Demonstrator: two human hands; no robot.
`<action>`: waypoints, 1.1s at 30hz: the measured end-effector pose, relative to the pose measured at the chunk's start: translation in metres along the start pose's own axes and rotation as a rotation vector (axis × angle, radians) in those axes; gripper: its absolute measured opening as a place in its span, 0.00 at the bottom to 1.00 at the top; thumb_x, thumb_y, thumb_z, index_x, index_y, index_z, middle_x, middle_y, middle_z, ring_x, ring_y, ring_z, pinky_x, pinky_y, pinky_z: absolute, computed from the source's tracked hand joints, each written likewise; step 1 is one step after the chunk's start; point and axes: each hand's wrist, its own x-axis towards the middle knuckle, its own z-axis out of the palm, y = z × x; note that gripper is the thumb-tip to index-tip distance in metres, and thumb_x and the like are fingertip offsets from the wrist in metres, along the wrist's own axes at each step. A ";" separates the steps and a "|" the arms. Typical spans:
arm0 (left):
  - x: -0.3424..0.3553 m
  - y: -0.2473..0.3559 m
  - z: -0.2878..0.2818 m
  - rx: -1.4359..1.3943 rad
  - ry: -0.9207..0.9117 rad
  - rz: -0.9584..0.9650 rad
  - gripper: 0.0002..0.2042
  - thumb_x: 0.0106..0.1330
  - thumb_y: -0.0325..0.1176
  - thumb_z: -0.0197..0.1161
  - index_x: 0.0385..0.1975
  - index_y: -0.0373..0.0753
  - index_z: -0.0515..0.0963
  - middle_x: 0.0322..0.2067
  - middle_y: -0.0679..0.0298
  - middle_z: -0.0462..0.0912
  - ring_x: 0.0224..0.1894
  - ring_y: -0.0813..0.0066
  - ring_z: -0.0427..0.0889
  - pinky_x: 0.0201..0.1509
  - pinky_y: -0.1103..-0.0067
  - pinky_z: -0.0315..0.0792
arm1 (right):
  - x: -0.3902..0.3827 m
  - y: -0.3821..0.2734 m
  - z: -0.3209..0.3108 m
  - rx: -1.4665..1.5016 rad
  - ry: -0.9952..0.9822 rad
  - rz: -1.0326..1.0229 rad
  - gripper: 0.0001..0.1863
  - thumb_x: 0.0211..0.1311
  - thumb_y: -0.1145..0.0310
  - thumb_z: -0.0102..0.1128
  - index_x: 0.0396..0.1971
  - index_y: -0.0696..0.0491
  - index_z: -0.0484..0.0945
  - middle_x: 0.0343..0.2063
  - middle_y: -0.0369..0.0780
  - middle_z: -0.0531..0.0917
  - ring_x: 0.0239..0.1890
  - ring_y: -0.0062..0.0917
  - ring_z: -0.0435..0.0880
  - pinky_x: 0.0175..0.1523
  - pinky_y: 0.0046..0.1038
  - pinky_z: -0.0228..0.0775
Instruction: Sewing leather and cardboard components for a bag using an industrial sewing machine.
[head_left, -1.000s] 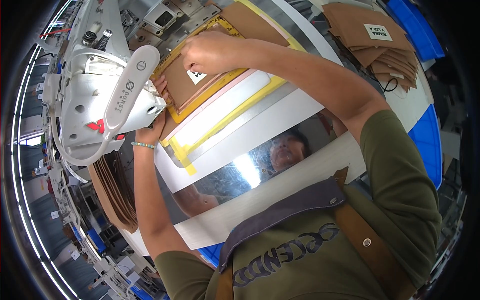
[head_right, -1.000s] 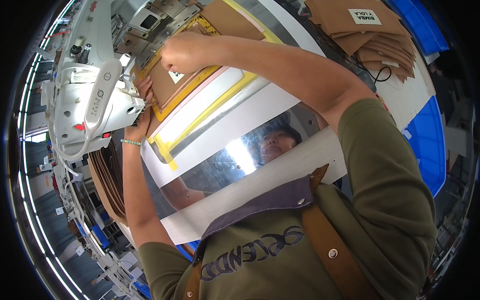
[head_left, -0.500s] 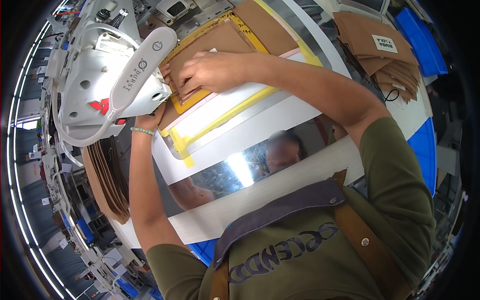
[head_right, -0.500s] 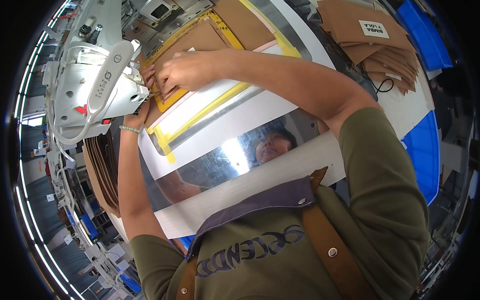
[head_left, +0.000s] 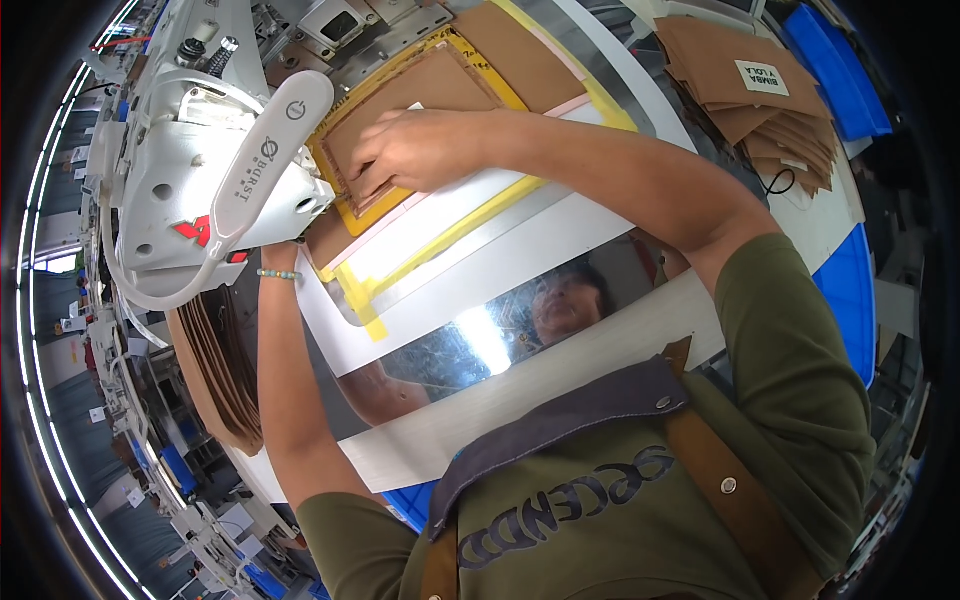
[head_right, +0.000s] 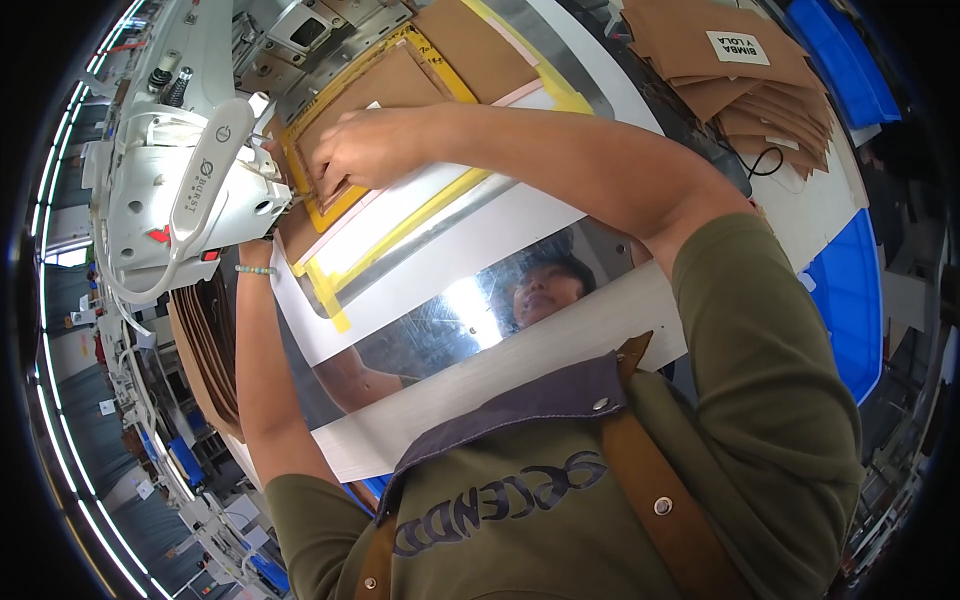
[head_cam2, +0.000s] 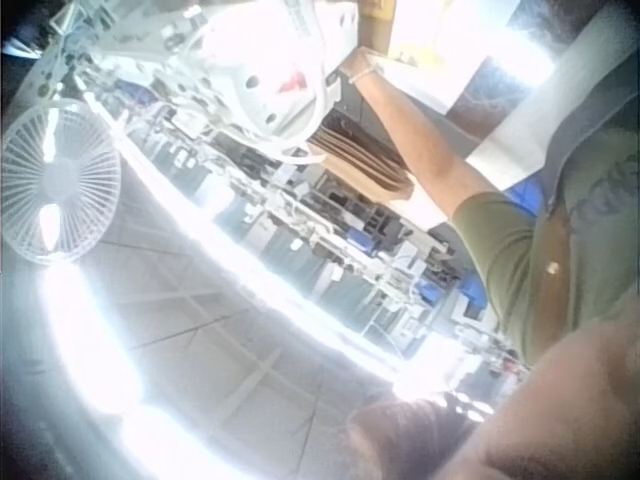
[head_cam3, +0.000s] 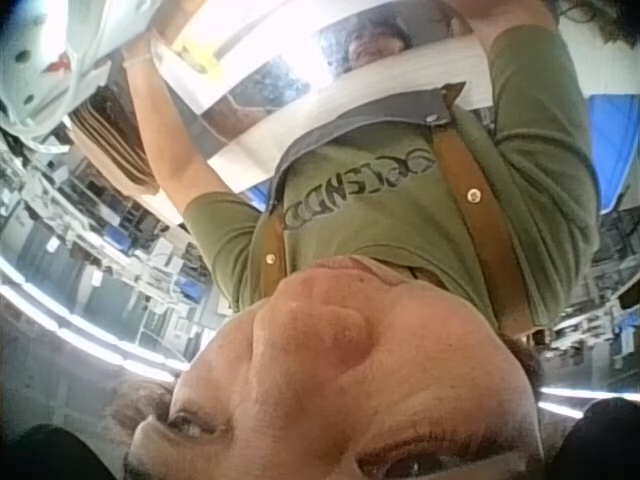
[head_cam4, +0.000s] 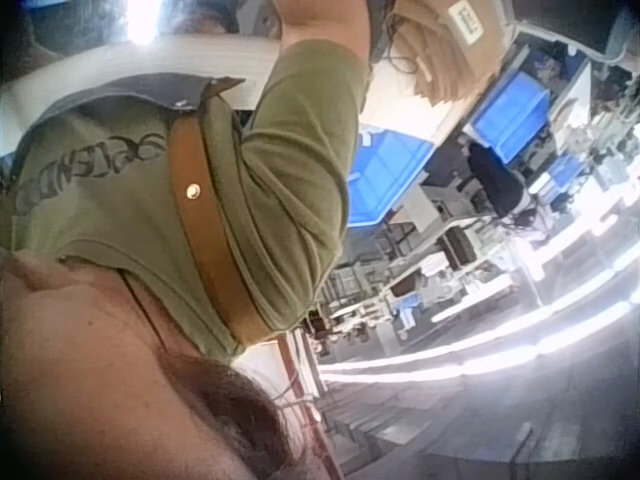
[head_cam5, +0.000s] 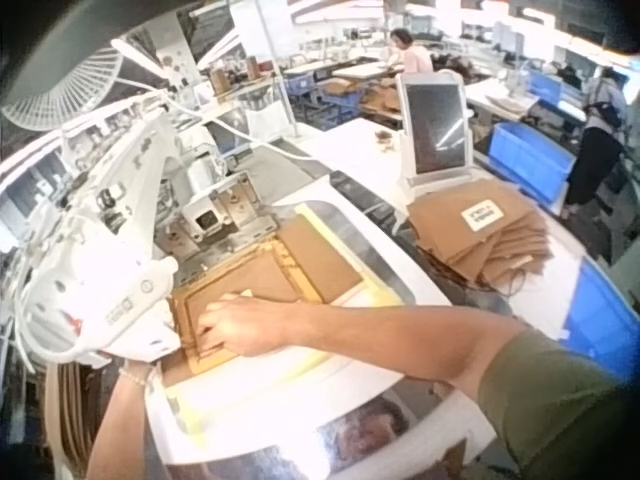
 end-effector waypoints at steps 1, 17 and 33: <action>-0.001 0.002 0.000 0.010 -0.009 -0.001 0.19 0.76 0.23 0.59 0.65 0.38 0.79 0.67 0.60 0.80 0.72 0.61 0.74 0.78 0.68 0.66 | 0.000 0.000 0.001 0.005 0.018 -0.025 0.20 0.64 0.77 0.60 0.51 0.42 0.91 0.55 0.36 0.86 0.60 0.32 0.81 0.69 0.40 0.69; 0.012 0.015 -0.001 0.232 -0.062 0.111 0.20 0.77 0.31 0.60 0.68 0.41 0.79 0.71 0.62 0.78 0.75 0.60 0.71 0.81 0.67 0.62 | 0.003 0.003 0.007 -0.028 0.050 -0.065 0.18 0.61 0.76 0.64 0.48 0.44 0.91 0.52 0.35 0.87 0.59 0.31 0.82 0.67 0.39 0.71; 0.013 -0.019 0.019 -1.415 0.012 -0.401 0.19 0.79 0.29 0.55 0.67 0.38 0.77 0.68 0.60 0.79 0.72 0.62 0.74 0.80 0.71 0.64 | 0.009 0.001 -0.003 -0.145 -0.058 -0.004 0.19 0.66 0.74 0.62 0.54 0.44 0.90 0.57 0.36 0.86 0.61 0.31 0.82 0.68 0.40 0.71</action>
